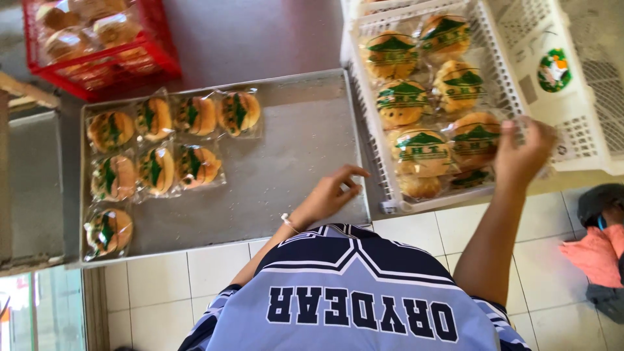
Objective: The person organizes packaged sandwiches by picking them up from a large metal tray and placing them into white plastic crates, and then moves a tray of sandwiches.
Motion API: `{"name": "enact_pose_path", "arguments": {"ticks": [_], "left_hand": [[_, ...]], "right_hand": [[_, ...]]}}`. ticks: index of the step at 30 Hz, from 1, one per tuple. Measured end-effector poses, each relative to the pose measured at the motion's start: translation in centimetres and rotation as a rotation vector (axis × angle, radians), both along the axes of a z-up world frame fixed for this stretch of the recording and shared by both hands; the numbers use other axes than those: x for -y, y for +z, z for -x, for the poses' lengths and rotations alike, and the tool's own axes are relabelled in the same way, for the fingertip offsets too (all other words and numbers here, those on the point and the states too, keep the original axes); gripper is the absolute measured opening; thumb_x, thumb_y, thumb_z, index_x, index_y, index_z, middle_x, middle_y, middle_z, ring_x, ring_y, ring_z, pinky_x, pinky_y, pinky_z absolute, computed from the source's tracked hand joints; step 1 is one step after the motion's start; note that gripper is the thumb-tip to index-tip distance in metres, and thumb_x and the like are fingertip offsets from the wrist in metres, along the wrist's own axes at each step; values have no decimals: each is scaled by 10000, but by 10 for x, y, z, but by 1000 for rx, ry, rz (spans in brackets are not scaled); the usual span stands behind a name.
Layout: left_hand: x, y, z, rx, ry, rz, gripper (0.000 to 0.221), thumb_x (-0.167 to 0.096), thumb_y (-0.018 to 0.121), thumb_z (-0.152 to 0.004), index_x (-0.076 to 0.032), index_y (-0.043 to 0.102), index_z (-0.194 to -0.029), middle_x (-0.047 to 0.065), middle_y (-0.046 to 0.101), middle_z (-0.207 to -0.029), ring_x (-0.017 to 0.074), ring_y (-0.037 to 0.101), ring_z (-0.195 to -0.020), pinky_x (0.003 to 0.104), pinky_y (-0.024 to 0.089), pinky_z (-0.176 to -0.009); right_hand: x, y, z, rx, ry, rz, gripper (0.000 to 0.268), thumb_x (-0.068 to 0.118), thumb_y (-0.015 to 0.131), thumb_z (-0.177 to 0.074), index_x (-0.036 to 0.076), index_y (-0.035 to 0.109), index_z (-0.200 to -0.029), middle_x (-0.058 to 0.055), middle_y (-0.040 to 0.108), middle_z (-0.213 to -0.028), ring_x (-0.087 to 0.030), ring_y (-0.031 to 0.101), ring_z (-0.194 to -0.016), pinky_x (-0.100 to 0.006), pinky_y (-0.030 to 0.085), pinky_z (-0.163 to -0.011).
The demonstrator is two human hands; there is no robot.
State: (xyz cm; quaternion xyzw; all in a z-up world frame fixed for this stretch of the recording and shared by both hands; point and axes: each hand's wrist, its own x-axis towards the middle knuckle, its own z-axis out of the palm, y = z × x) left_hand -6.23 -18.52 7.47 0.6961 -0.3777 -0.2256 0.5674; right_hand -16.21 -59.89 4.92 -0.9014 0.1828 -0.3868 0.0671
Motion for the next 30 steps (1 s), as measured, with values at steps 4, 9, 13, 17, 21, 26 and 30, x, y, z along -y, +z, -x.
{"name": "enact_pose_path", "arguments": {"ticks": [4,9,13,17,21,26,30], "left_hand": [[-59,-8,-26,14,257,-32,342,27,683,-898,-114,659,-1210,56,706,-1068,148,705,-747,271,558,-594],[-153,-19,-52,-76,670,11,303,27,646,-923,-84,662,-1205,40,669,-1096,115,626,-834,218,511,-605],[-223,-13,-62,20,855,-38,278,6,607,-943,-55,650,-1211,73,675,-974,112,588,-743,206,477,-569],[-281,-26,-63,261,999,-211,244,-51,619,-976,-32,650,-1218,222,634,-1124,442,662,-1033,504,544,-852],[-310,-35,-63,150,926,-436,347,-138,621,-970,1,585,-1286,314,547,-1272,567,566,-1165,645,463,-994],[-307,-52,-81,94,866,-447,395,-209,671,-966,-73,614,-1332,250,562,-1293,482,557,-1246,573,443,-1050],[-263,-48,-110,248,798,-273,371,-103,653,-879,-20,656,-1241,134,625,-1082,234,596,-798,352,513,-714]], "right_hand": [[-43,27,-5,143,82,-4,179,-89,704,-1000,-98,740,-1175,-208,672,-1108,-337,568,-998,-396,477,-729],[-158,80,-25,349,299,-262,128,-140,529,-1071,-157,610,-1169,-232,587,-1144,-321,537,-983,-401,456,-849],[-238,49,-59,439,530,-555,260,-167,541,-1030,-42,578,-1255,-193,636,-1156,-145,452,-722,-257,406,-582],[-341,35,-80,226,626,-931,146,191,646,-1029,75,689,-1107,-128,720,-1042,-187,646,-906,-279,511,-778],[-386,20,-87,-535,944,-735,283,221,666,-980,44,736,-1191,-241,704,-1084,-430,687,-1046,-484,596,-833],[-353,42,-67,-404,819,-929,350,267,664,-982,61,710,-1260,-208,696,-1138,-355,684,-1057,-466,599,-855],[-279,63,-20,92,434,-780,109,-1,633,-1057,105,654,-1043,-90,727,-1200,-169,705,-1063,-300,608,-935]]}}
